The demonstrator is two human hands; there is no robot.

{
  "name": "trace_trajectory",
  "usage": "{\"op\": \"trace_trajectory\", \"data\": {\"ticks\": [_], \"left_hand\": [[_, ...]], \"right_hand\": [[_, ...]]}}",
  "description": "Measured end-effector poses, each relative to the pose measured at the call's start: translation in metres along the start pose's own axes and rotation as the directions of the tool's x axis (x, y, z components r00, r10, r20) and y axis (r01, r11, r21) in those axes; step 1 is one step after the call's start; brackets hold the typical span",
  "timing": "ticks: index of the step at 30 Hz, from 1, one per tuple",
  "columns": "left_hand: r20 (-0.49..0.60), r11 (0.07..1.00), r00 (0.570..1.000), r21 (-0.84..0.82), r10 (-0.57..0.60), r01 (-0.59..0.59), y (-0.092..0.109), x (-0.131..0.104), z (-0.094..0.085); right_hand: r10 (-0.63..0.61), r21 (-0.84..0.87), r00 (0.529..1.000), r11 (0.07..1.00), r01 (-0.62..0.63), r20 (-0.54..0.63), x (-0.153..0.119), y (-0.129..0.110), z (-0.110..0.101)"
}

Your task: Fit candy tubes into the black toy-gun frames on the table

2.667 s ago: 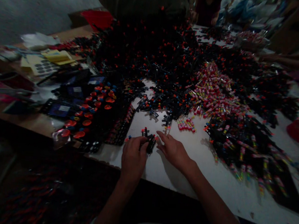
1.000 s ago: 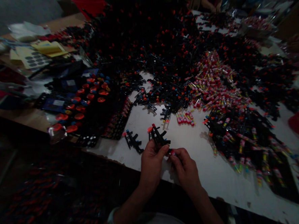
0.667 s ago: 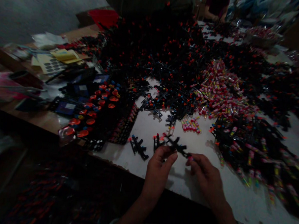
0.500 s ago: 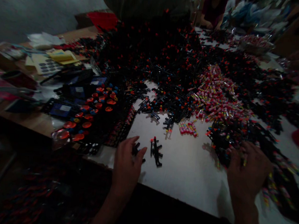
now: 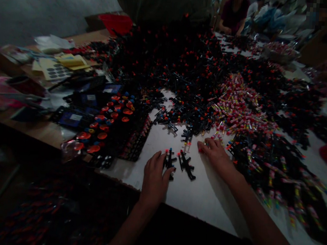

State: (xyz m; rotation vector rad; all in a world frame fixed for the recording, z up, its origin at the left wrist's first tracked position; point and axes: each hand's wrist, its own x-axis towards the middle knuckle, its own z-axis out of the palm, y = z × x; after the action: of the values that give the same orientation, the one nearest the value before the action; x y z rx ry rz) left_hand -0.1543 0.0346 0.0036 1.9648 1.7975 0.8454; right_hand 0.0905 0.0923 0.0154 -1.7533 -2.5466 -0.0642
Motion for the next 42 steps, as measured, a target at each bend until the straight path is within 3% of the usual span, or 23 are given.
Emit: {"op": "trace_trajectory", "data": {"ticks": [4, 10, 16, 20, 23, 27, 29, 31, 34, 38, 42], "left_hand": [[0.006, 1.0, 1.0, 0.008, 0.016, -0.016, 0.001, -0.002, 0.0], [0.0, 0.997, 0.998, 0.052, -0.065, 0.065, 0.011, 0.001, -0.006], [0.014, 0.992, 0.992, 0.031, -0.123, 0.122, 0.019, 0.002, -0.004], [-0.028, 0.99, 0.993, -0.09, -0.113, 0.111, 0.023, -0.003, -0.011], [0.037, 0.974, 0.993, -0.197, -0.11, 0.115, 0.031, -0.009, -0.02], [0.25, 0.926, 0.95, -0.276, -0.189, 0.257, 0.046, -0.014, -0.021], [0.402, 0.841, 0.89, -0.385, -0.218, 0.38, 0.052, -0.014, -0.015], [0.539, 0.677, 0.821, -0.535, -0.186, 0.505, 0.057, -0.012, -0.008], [0.607, 0.458, 0.778, -0.651, -0.165, 0.605, 0.062, -0.009, 0.001], [0.567, 0.394, 0.785, -0.68, -0.252, 0.618, 0.066, -0.01, 0.003], [0.541, 0.4, 0.789, -0.68, -0.292, 0.614, 0.068, -0.013, 0.002]], "right_hand": [[0.055, -0.048, 0.998, 0.997, -0.053, 0.038, -0.01, -0.014, -0.014], [-0.11, -0.028, 0.992, 0.993, 0.112, 0.059, 0.002, -0.023, -0.016], [0.049, -0.02, 0.994, 0.999, -0.047, 0.094, 0.008, -0.025, -0.01], [0.195, 0.225, 0.98, 0.954, -0.2, 0.044, -0.02, -0.043, -0.017], [0.246, 0.32, 0.967, 0.913, -0.253, 0.062, -0.049, -0.069, -0.015], [0.271, 0.376, 0.962, 0.889, -0.261, 0.028, -0.069, -0.087, -0.006], [0.261, 0.48, 0.964, 0.852, -0.21, -0.041, -0.073, -0.083, -0.006], [0.209, 0.586, 0.974, 0.802, -0.12, -0.088, -0.076, -0.077, -0.01], [0.168, 0.731, 0.984, 0.678, -0.077, -0.052, -0.084, -0.07, -0.017], [0.28, 0.854, 0.953, 0.461, -0.242, 0.12, -0.094, -0.068, -0.022], [0.281, 0.912, 0.944, 0.316, -0.26, 0.172, -0.098, -0.071, -0.019]]}}
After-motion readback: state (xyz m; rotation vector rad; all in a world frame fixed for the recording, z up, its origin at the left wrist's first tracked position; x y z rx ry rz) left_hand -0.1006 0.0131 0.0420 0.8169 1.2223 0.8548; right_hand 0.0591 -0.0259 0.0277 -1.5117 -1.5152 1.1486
